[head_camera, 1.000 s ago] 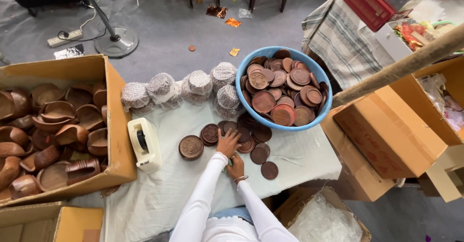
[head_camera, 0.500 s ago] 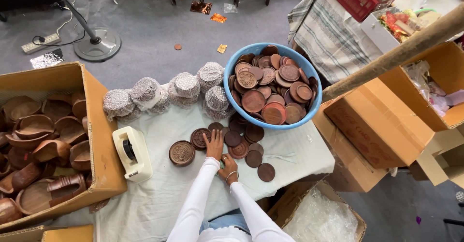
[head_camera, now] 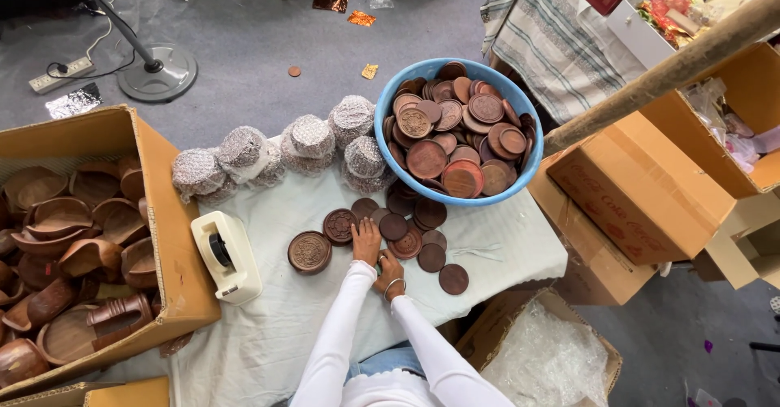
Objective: The recorder is cleaning and inspecting small clay bowls and lids using a cloth at a workstation.
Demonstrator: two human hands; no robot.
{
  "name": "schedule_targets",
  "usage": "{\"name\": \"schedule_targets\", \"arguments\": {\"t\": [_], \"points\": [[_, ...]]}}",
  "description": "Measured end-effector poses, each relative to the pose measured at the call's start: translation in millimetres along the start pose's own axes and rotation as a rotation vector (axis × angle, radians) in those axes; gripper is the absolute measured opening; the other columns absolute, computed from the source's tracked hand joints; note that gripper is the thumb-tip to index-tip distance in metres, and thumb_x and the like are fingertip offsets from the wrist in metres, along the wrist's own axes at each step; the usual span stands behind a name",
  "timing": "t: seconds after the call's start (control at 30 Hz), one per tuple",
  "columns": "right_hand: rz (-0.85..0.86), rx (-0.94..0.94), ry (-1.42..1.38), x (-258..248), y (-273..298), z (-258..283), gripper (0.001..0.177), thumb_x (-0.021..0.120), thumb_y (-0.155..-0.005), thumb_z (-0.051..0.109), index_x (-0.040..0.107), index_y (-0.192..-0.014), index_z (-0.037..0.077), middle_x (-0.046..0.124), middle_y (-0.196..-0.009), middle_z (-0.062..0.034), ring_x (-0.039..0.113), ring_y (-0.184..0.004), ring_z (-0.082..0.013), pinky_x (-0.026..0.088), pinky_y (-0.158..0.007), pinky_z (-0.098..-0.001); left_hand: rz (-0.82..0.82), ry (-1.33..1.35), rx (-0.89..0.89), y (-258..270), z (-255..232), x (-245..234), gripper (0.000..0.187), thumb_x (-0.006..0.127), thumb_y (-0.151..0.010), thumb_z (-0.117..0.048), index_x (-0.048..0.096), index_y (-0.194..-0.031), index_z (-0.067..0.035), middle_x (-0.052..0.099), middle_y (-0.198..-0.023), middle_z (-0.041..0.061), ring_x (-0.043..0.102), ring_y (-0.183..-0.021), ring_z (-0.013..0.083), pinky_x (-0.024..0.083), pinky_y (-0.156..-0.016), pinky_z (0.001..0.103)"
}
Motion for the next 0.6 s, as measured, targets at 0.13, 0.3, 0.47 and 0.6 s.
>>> {"name": "schedule_targets", "arguments": {"t": [0.13, 0.3, 0.47, 0.6], "points": [[-0.019, 0.014, -0.051, -3, 1, 7, 0.037, 0.085, -0.073, 0.022, 0.069, -0.100, 0.002, 0.069, -0.110, -0.0106, 0.069, -0.095, -0.0342, 0.056, -0.081, -0.0414, -0.016, 0.128, -0.006, 20, 13, -23, 0.055, 0.059, -0.092, -0.011, 0.051, -0.146, -0.003, 0.053, -0.151, 0.011, 0.050, -0.138, 0.0238, 0.034, -0.116, 0.053], [0.047, -0.037, 0.061, -7, -1, 22, 0.041, 0.081, -0.069, 0.015, 0.067, -0.106, 0.007, 0.064, -0.112, -0.0084, 0.067, -0.102, -0.0329, 0.054, -0.079, -0.0435, -0.136, 0.385, -0.009, 58, 30, -50, 0.058, 0.058, -0.094, -0.004, 0.047, -0.150, -0.011, 0.037, -0.168, 0.007, 0.037, -0.154, 0.0218, 0.031, -0.124, 0.049], [0.058, -0.078, 0.071, -14, 0, 35, 0.040, 0.082, -0.076, 0.020, 0.069, -0.113, 0.012, 0.062, -0.111, -0.0082, 0.065, -0.104, -0.0314, 0.054, -0.081, -0.0434, -0.206, 0.521, 0.035, 101, 51, -58, 0.068, 0.061, -0.096, -0.017, 0.032, -0.157, -0.010, 0.025, -0.168, 0.011, 0.031, -0.152, 0.0279, 0.028, -0.120, 0.057], [0.135, -0.083, -0.125, -25, 0, 42, 0.051, 0.081, -0.077, 0.024, 0.065, -0.123, 0.010, 0.061, -0.114, -0.0114, 0.064, -0.105, -0.0307, 0.053, -0.089, -0.0397, -0.155, 0.537, 0.169, 126, 62, -69, 0.071, 0.061, -0.098, -0.019, 0.028, -0.161, -0.024, 0.023, -0.170, 0.008, 0.031, -0.153, 0.0289, 0.028, -0.122, 0.055]]}}
Point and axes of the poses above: each hand's wrist, its own y-axis away from the middle knuckle, its own x-axis out of the palm, z = x × y, the point moved 5 cm from there along -y, towards the middle knuckle
